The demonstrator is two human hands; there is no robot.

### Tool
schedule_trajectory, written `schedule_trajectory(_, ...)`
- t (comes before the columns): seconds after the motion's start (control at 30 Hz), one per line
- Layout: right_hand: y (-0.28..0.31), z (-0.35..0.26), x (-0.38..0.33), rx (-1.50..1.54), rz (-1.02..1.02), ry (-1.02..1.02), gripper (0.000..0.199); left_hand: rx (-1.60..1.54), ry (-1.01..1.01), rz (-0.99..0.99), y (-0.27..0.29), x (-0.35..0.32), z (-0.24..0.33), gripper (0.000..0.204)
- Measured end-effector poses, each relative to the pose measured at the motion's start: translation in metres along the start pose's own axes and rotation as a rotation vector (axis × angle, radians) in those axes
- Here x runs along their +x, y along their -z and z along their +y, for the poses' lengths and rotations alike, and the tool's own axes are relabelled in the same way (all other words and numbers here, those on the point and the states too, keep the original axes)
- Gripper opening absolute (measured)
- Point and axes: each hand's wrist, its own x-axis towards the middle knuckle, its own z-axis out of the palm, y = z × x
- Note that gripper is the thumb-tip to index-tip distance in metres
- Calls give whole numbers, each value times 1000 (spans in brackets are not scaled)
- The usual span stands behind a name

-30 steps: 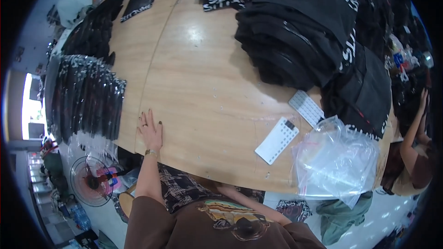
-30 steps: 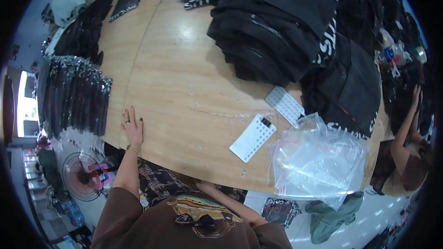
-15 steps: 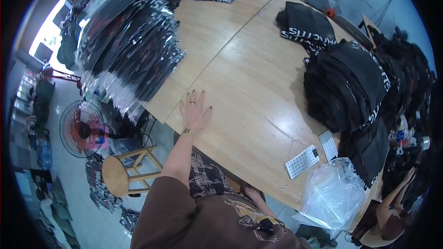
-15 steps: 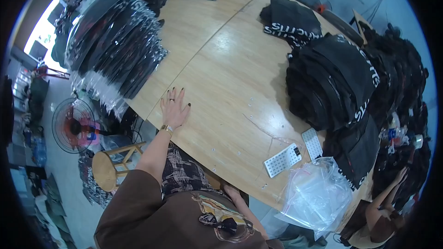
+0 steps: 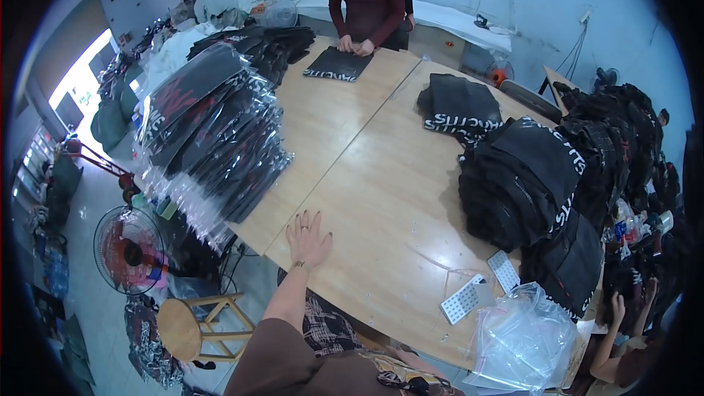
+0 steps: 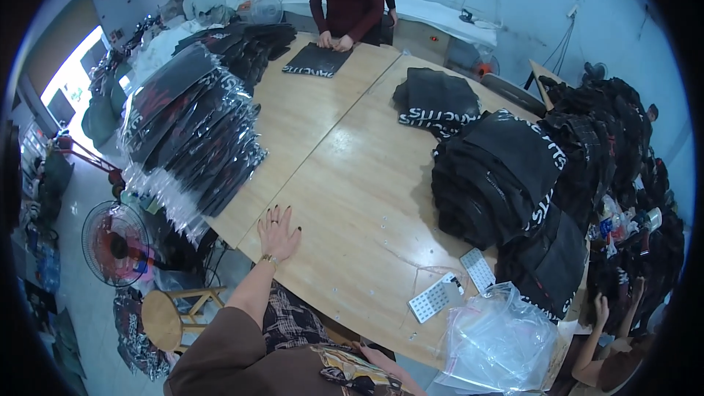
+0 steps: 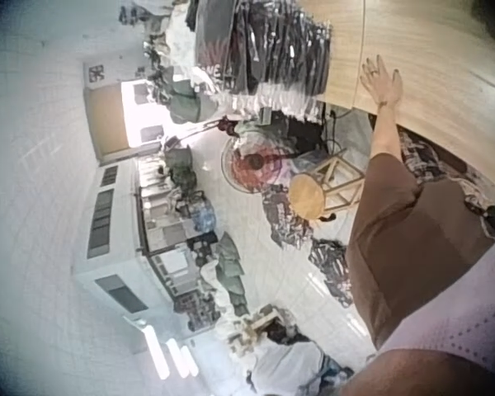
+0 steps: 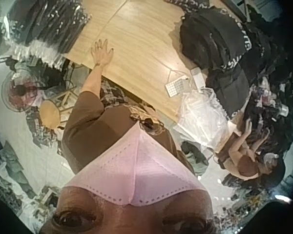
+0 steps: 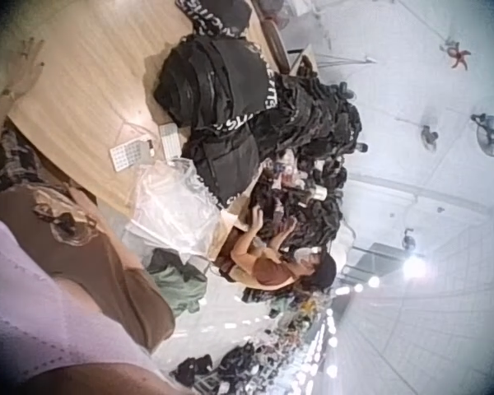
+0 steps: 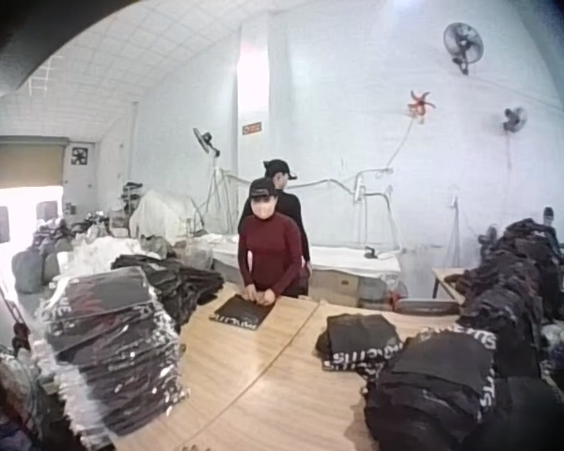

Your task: The recorder folds and places black t-shirts into clear plastic bags on a garment production table.

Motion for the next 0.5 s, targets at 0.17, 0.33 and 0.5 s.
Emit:
schedule_trajectory(0.17, 25, 4, -16, -327, 865, 442, 41, -32, -43, 3, 17, 4, 30, 66)
schedule_trajectory(0.33, 43, -1, 21, -988, 1288, 336, 53, -127, -62, 38, 6, 3, 21, 64)
schedule_trajectory(0.5, 39, -1, 41, -1178, 1271, 296, 54, -319, -66, 131, 19, 1, -3, 59)
